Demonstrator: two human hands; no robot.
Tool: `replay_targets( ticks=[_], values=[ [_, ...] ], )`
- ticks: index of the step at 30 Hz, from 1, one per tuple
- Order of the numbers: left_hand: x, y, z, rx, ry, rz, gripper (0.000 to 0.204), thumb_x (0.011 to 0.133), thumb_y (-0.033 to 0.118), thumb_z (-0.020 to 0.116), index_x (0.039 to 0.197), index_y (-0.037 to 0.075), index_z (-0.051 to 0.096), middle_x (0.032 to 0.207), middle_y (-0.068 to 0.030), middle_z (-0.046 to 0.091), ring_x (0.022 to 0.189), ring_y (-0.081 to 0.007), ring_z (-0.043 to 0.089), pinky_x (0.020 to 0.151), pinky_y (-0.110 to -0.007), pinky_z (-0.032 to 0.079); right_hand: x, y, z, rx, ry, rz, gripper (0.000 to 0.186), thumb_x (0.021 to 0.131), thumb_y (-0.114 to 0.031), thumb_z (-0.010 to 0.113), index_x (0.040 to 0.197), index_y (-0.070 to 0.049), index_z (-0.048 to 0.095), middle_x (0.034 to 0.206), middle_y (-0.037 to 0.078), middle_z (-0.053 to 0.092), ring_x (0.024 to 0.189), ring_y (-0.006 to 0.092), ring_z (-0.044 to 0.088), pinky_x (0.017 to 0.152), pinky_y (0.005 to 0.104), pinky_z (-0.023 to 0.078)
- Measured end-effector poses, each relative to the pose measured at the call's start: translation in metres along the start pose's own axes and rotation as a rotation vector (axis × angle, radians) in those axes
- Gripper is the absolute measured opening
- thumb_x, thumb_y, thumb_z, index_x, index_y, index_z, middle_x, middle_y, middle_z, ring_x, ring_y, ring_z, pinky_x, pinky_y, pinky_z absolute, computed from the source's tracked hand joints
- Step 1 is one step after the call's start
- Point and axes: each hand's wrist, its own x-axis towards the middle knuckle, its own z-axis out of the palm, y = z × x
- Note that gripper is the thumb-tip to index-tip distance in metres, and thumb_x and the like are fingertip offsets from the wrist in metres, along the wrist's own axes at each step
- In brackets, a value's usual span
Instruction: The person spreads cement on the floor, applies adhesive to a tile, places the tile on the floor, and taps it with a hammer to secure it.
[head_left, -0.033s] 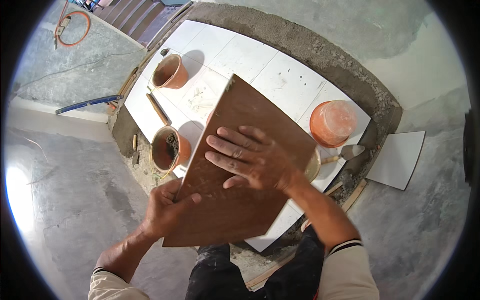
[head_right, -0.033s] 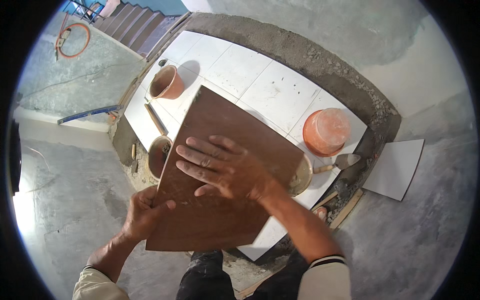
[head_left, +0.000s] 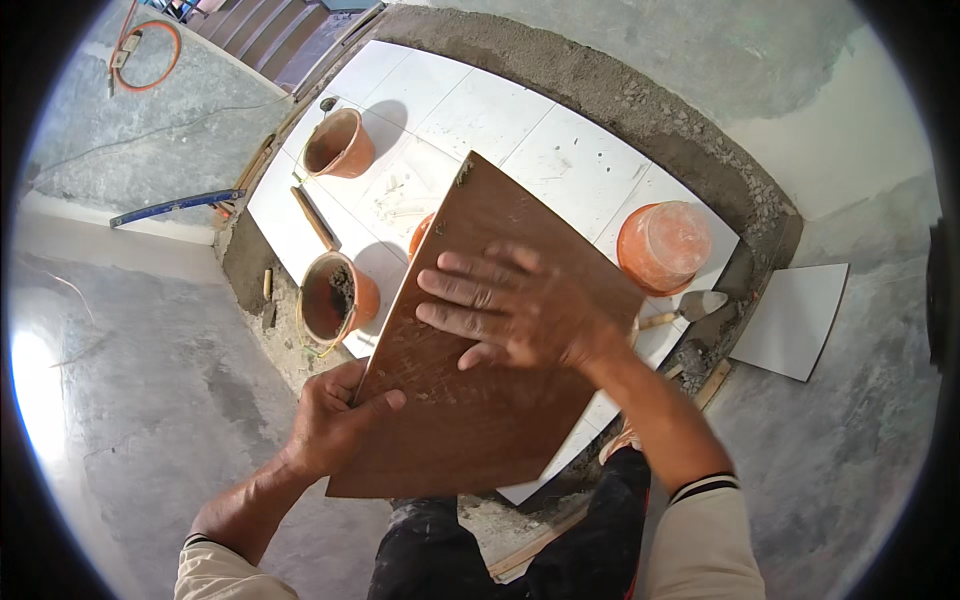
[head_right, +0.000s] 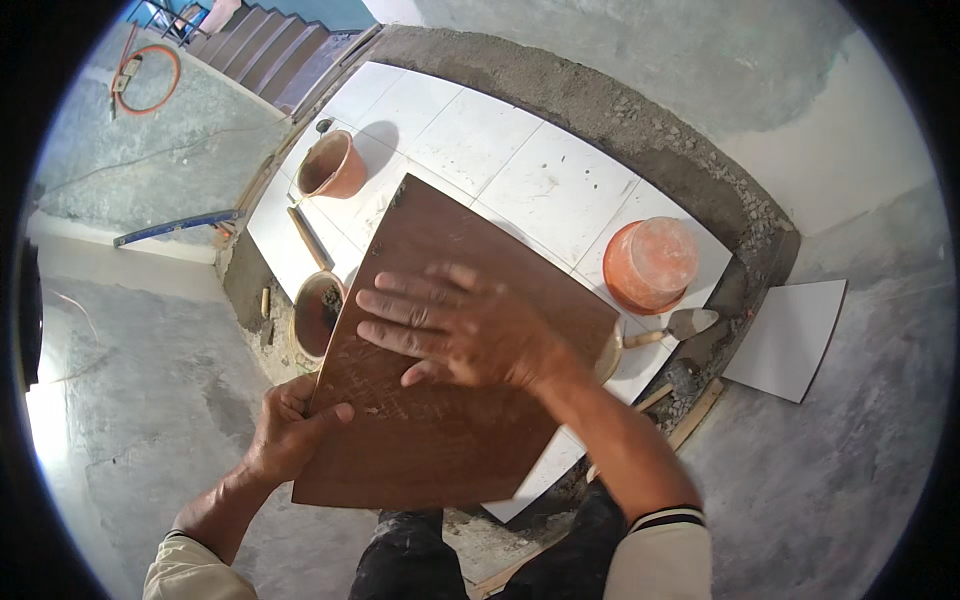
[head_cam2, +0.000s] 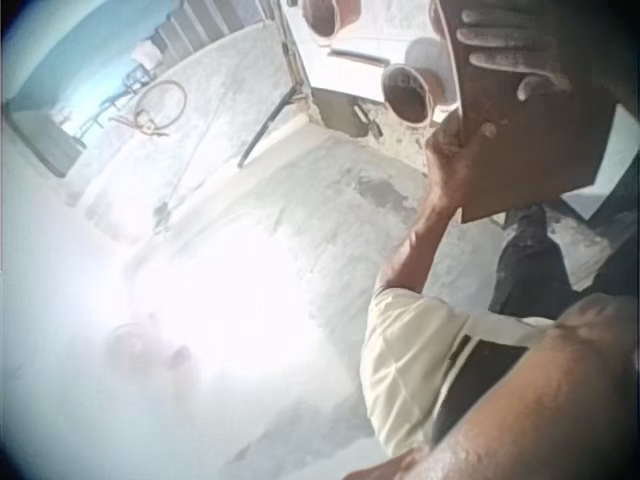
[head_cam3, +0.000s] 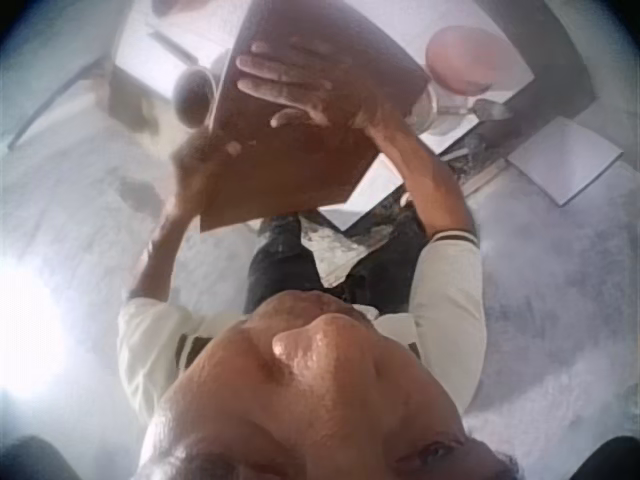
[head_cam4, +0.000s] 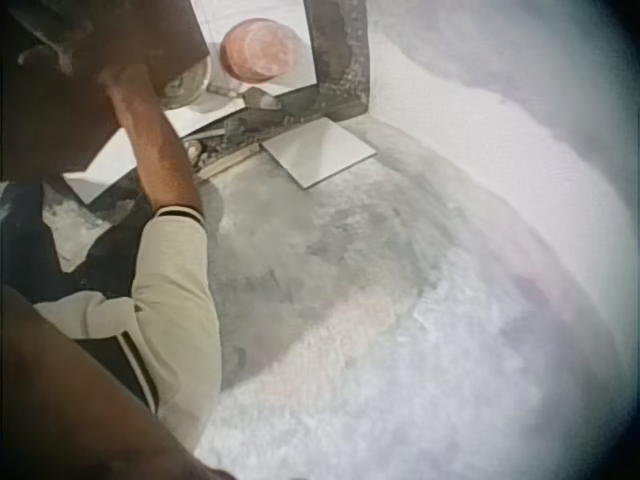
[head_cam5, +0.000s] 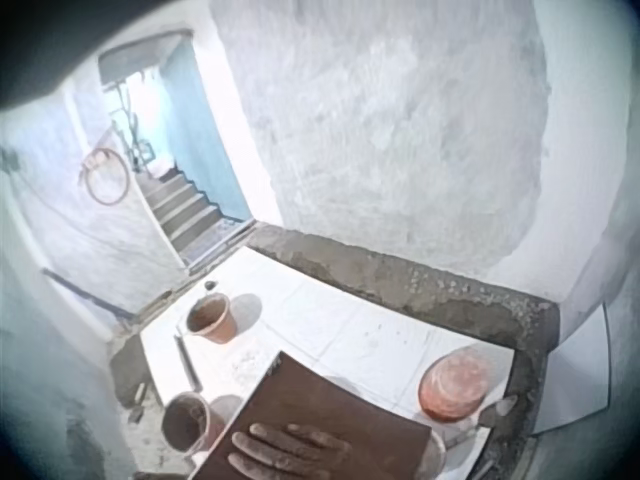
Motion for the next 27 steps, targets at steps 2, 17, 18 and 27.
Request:
replay_targets(
  ticks=[2, 17, 18, 27],
  values=[
    [-0.002, -0.003, 0.011, -0.016, -0.079, -0.028, 0.027, 0.096, 0.008, 0.074, 0.119, -0.003, 0.068, 0.103, -0.0012, 0.072, 0.095, -0.0074, 0.064, 0.082, -0.027, 0.053, -0.008, 0.041, -0.033, -0.311, -0.108, 0.622, 0.059, 0.104, -0.044, 0.058, 0.146, -0.004, 0.052, 0.159, 0.021, 0.041, 0.145, 0.0333, 0.044, 0.117, 0.0514, 0.037],
    [0.046, -0.081, 0.102, -0.214, -0.113, -0.090, 0.035, 0.096, 0.009, 0.070, 0.126, -0.006, 0.065, 0.117, -0.0126, 0.073, 0.103, -0.0175, 0.069, 0.093, -0.035, 0.055, -0.310, -0.248, 0.062, 0.658, 0.771, 2.253, 0.065, 0.106, -0.053, 0.056, 0.136, 0.005, 0.059, 0.131, 0.016, 0.063, 0.123, 0.0254, 0.058, 0.105, 0.0402, 0.044],
    [0.061, -0.091, 0.113, -0.232, -0.121, -0.082, 0.036, 0.096, 0.009, 0.069, 0.128, -0.007, 0.064, 0.117, -0.0127, 0.073, 0.103, -0.0167, 0.068, 0.092, -0.034, 0.055, -0.320, -0.236, 0.056, 0.551, 0.727, 2.282, 0.063, 0.105, -0.052, 0.058, 0.132, 0.005, 0.062, 0.125, 0.016, 0.066, 0.117, 0.0261, 0.061, 0.101, 0.0406, 0.046],
    [0.300, -0.148, 0.286, -0.508, -0.096, 0.079, 0.045, 0.101, 0.024, 0.071, 0.125, -0.013, 0.060, 0.115, -0.0178, 0.068, 0.102, -0.0209, 0.067, 0.088, -0.034, 0.057, -0.457, 0.038, -0.054, -0.205, 0.493, 1.912, 0.079, 0.095, -0.069, 0.061, 0.125, 0.004, 0.069, 0.117, 0.028, 0.072, 0.113, 0.0416, 0.068, 0.098, 0.0485, 0.050]
  ],
)
